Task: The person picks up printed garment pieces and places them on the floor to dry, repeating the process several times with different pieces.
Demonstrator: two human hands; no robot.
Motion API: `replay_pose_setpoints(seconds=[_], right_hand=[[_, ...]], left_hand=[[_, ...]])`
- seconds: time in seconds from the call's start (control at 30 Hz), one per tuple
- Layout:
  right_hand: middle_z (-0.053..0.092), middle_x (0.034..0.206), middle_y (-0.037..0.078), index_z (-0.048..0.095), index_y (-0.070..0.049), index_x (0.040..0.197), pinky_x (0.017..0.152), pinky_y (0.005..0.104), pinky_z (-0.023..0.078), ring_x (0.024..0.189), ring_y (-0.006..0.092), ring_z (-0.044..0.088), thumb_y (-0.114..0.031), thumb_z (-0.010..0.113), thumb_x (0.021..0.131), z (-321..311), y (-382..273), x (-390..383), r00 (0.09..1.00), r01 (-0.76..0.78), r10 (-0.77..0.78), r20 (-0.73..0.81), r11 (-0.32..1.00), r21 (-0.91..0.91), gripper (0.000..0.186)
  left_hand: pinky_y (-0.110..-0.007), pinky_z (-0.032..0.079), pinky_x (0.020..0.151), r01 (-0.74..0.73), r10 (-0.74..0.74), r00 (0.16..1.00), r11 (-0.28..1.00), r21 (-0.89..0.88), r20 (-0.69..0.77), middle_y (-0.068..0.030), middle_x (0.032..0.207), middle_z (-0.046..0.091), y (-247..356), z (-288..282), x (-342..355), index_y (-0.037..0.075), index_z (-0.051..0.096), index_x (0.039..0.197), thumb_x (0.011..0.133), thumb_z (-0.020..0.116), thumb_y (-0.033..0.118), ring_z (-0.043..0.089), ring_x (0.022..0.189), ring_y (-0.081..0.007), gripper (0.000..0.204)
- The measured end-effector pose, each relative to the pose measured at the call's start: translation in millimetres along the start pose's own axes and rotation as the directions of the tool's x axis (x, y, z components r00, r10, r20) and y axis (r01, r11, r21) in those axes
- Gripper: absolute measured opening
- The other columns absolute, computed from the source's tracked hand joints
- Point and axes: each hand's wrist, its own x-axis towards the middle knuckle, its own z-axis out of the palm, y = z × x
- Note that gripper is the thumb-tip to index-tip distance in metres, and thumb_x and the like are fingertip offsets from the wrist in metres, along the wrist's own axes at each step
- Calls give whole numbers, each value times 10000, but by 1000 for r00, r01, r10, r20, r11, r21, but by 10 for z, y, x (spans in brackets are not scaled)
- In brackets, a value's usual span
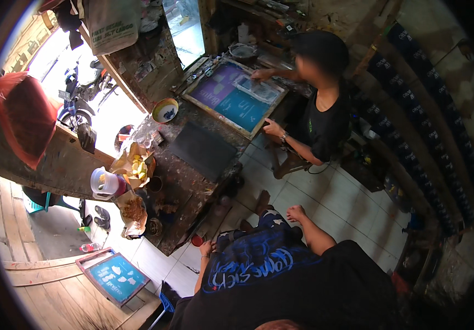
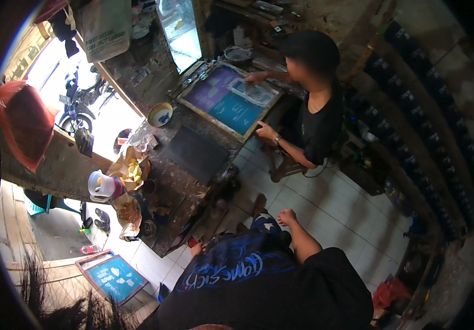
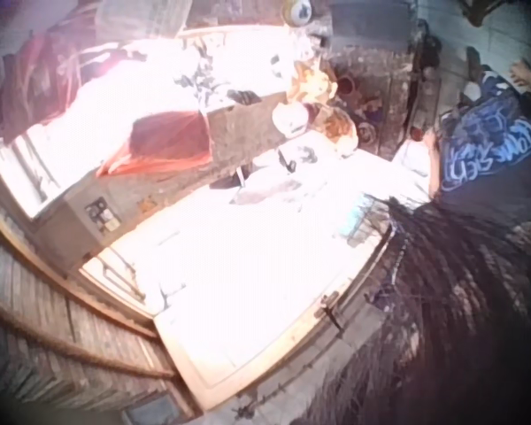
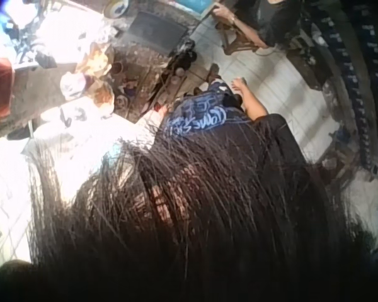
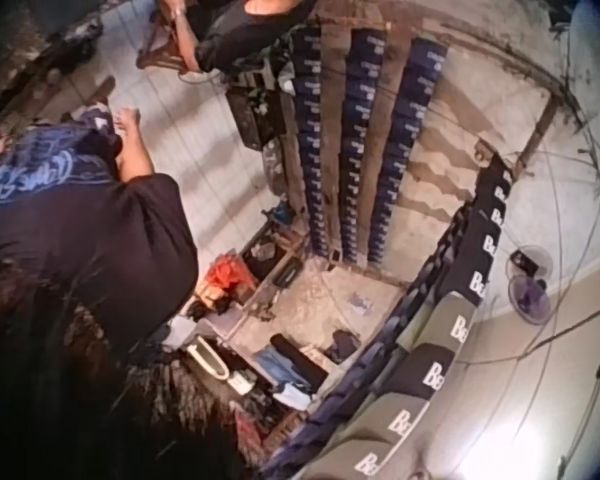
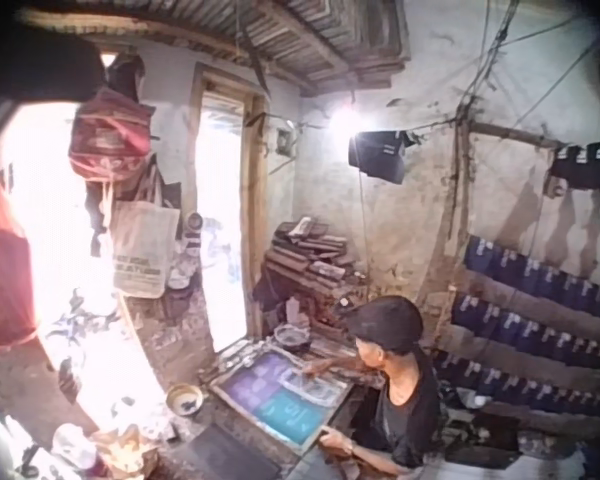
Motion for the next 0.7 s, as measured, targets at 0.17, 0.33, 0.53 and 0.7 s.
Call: replay_pose_setpoints(seconds=[0.17,0.33,0.53,0.7], right_hand=[[638,722,59,614,-40,865,459,285,501,558,150,618,-132,573,772,4,67,-29,1000,-8,8,4,1000,9,137],[636,725,62,612,-38,864,462,285,502,560,150,618,-137,575,774,-34,97,-1,1000,5,-4,7,1000,-7,139],[631,778,77,593,-31,918,502,287,516,606,161,625,-164,545,820,52,-114,66,996,71,-66,67,994,-80,172],[631,781,78,594,-36,923,502,289,518,609,161,625,-160,547,812,98,-188,94,994,92,-85,62,989,-114,173]], left_hand=[[-301,493,584,-201,303,952,551,810,29,-100,814,663,-142,56,-214,-9,643,871,848,510,209,627,659,-191,256],[-297,488,580,-165,208,978,774,611,-1,-101,827,663,-131,109,-140,-17,634,871,845,508,208,624,649,-185,259],[-297,483,567,101,-134,985,957,-271,-105,-102,851,660,124,187,-260,-12,613,910,848,503,204,622,650,-186,250],[-296,479,557,124,-160,981,950,-286,-105,-104,872,657,114,253,-301,-8,594,943,850,499,200,621,652,-186,248]])
